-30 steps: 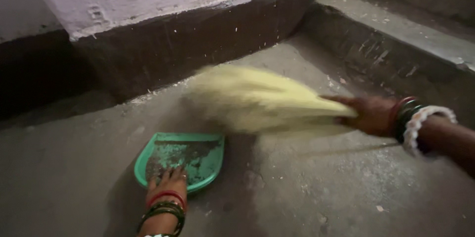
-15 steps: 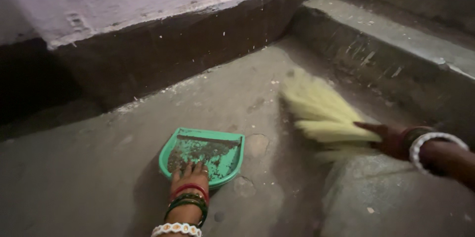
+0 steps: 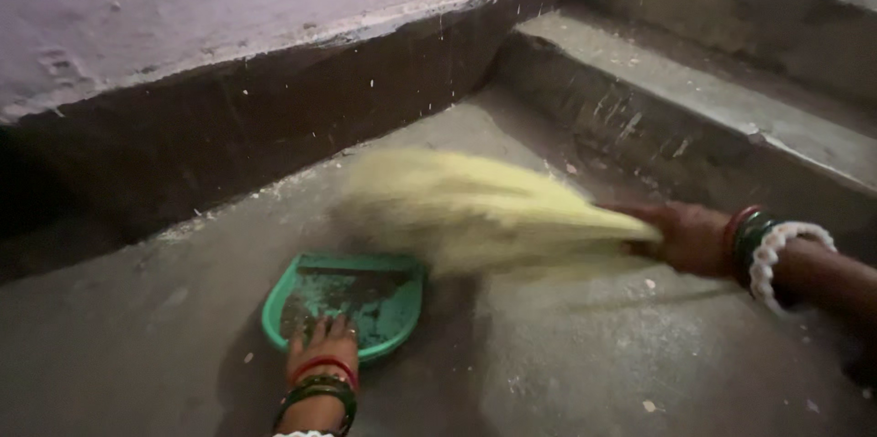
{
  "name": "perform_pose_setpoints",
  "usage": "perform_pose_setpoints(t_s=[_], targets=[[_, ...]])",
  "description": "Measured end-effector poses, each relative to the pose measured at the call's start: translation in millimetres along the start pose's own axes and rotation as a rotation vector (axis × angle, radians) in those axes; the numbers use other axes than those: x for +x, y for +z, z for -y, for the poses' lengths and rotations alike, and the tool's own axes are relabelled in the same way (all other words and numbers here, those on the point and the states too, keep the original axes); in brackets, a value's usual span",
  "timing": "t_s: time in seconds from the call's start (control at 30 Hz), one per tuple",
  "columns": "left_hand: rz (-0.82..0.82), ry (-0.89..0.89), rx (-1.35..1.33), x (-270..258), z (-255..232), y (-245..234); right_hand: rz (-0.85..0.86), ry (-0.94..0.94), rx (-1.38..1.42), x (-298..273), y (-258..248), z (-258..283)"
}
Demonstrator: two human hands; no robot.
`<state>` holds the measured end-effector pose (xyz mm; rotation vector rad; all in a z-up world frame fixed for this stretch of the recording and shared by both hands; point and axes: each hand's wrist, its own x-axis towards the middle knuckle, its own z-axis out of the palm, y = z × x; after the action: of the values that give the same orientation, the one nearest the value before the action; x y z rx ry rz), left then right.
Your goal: The person sweeps debris into a green dustpan using a broom by hand on a concrete floor near a stairwell.
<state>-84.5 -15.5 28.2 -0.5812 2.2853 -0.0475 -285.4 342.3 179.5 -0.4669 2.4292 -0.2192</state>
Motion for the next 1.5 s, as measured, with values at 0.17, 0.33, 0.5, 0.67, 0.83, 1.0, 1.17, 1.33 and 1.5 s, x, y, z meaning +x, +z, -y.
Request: perform_pose_setpoints(t_s=[0.17,0.33,0.5,0.67,0.83,1.0,1.17,1.33,1.5], targets=[[0.016,-0.008,-0.072,-2.0,18.5,0.3,-0.395,0.142,-0.257,72.9,-23.5,-57.2],[-0.114,-0.054,-0.123,11.2,29.6,8.8,-0.330,0.256,-0.355,116.6,-13.2,-68.3],[-0.037,-0.076,-0.099,1.2,27.0,-5.3,-0.136,0.032,-0.383,108.8,20.5,12.9],[-0.042,-0.075,-0.119,3.2,28.8,-2.1,0.079,0.014,-0.290,49.1,22.2,96.8],[0.186,-0.144,-0.045,48.7,44.6,7.7,0.045,-0.425,-0.217,46.0,14.1,87.9],[0.055,-0.187,-0.104,54.8,82.7,34.0,-0.098,-0.043,-0.144,65.8,-18.4,60.0],[0.086,-0.211,-0.134,29.6,114.5,40.0,-0.349,0.085,-0.273,127.5,-32.7,2.3],[0.101,-0.248,-0.162,24.1,139.8,48.6,-0.451,0.216,-0.239,191.9,-23.2,-25.4],[0.105,-0.250,-0.164,34.2,143.7,54.5,-0.227,0.129,-0.353,148.3,4.5,72.8]])
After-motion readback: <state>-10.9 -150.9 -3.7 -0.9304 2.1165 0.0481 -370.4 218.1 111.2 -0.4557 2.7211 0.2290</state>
